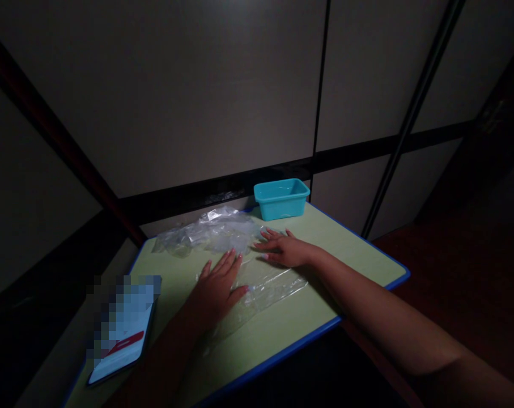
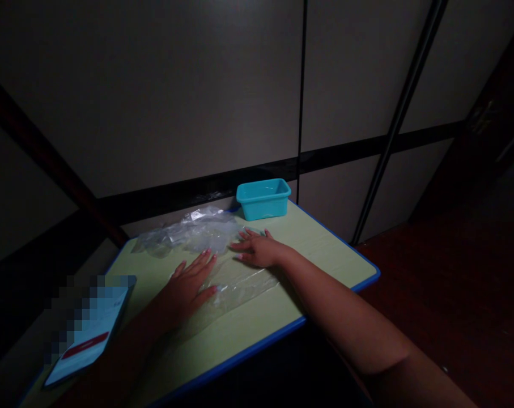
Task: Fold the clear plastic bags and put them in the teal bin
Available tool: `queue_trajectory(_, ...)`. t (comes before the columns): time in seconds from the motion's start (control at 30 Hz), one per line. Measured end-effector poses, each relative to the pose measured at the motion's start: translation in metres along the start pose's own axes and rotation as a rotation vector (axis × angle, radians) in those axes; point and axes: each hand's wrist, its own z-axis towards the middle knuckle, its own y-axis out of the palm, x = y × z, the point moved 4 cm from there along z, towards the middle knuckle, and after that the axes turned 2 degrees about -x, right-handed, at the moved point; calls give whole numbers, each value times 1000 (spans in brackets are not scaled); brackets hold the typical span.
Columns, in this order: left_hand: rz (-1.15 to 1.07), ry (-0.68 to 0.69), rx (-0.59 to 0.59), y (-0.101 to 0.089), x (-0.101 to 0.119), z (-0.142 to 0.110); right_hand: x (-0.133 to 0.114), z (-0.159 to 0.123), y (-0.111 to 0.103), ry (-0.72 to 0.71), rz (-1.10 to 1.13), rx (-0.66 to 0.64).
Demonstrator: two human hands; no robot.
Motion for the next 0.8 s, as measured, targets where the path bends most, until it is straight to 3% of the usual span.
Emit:
queue_trajectory(0.23,-16,24,-77,5,1,-1,-1,-1,5,21,-64,-110)
queue_trajectory(0.37,-16,1,24,0,0,0,-3,-2,3,30,-33,-106)
queue_trajectory(0.5,-34,19,-45,2,-3,-1,-5,-6,5,43,-18,-251)
queue_trajectory(0.67,0,-88,145,-7,-13,-3,-3,-8,2,93,3,-250)
queue_trajectory(0.8,-1,-102,1,-1,-12,-5,-3,-8,3,92,-14,-240)
